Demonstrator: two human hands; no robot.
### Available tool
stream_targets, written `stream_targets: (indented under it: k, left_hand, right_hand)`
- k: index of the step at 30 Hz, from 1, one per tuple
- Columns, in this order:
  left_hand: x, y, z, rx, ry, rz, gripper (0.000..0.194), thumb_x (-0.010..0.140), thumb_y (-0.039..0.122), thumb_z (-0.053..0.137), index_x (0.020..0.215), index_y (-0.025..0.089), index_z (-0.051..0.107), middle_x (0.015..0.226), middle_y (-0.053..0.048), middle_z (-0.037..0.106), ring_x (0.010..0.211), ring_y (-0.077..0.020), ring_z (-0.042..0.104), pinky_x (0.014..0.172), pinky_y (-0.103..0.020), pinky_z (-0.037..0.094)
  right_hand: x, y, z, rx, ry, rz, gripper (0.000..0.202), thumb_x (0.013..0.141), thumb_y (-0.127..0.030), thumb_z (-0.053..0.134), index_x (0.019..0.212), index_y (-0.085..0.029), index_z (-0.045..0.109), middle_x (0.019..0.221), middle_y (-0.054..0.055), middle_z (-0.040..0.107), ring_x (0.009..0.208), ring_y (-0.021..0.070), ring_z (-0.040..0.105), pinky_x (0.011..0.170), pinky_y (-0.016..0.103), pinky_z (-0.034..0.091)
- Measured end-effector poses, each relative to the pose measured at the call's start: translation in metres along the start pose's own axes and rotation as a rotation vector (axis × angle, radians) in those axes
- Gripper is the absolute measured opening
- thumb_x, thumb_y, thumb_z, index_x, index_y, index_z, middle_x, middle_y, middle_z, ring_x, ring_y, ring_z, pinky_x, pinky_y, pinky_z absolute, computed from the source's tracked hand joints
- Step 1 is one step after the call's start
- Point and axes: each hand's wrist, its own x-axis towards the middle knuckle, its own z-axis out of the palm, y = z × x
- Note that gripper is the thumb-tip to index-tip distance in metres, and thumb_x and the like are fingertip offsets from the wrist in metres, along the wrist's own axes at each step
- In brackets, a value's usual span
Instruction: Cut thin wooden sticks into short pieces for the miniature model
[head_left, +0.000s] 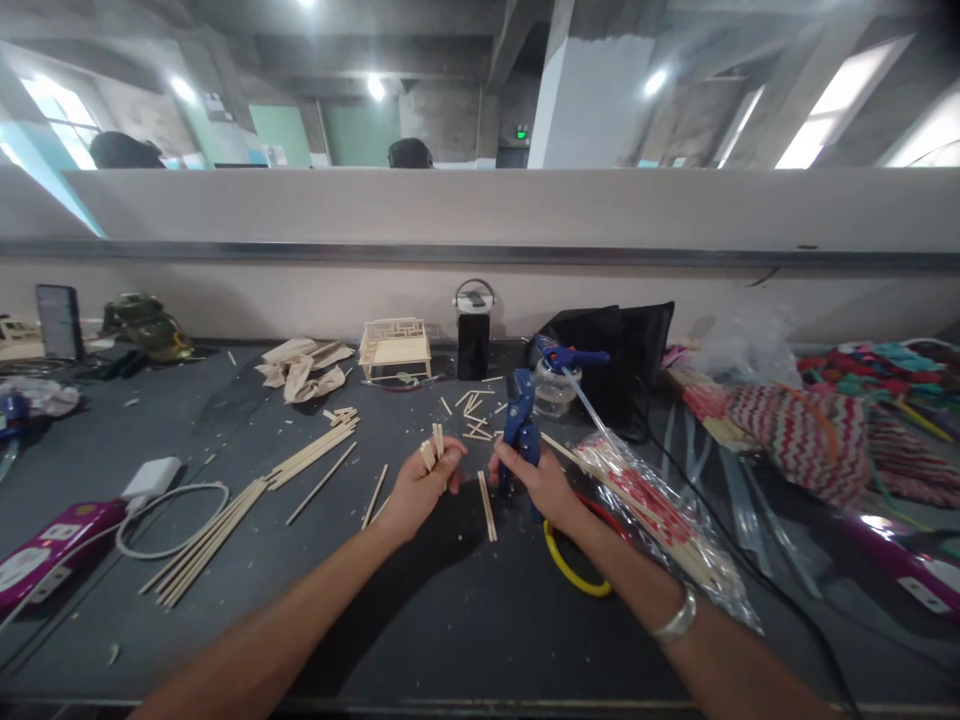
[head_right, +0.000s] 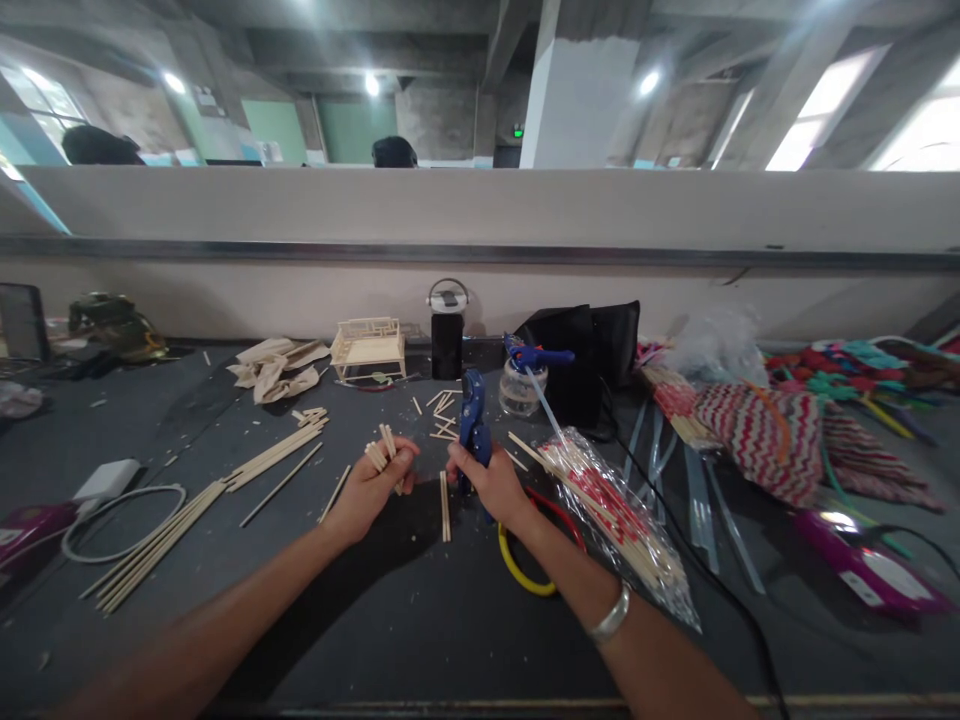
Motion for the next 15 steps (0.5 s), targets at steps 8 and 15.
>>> stream_targets:
  k: [8,15]
  left_hand:
    - [0.0075,-0.0067,0.0005,-0.039,0.083,-0.107,0.035,0.077,0.050,0.061,0.070,0.016,0.057,0.045,0.008,0.040,0.042,-0.0070,0.040,0.044,-0.020,0.034]
    - [0.0085,-0.0086,0.0017,-0.161,0.124,-0.112,0.042,0.066,0.050,0.072,0.057,0.019,0.045,0.041,0.009,0.038,0.036,-0.0054,0.038,0.043,-0.022,0.043]
  right_hand:
    - [-0.0001,0.0022,0.0008,0.037,0.008,0.017,0.037,0.077,-0.056,0.061,0.079,-0.018,0.058,0.067,0.001,0.062,0.061,0.0170,0.060,0.062,0.030,0.050]
    - [-0.0007,0.0015,0.0006,0.052,0.008,0.024,0.039,0.075,-0.058,0.062,0.079,-0.019,0.057,0.068,0.001,0.063,0.061,0.0172,0.061,0.061,0.031,0.049]
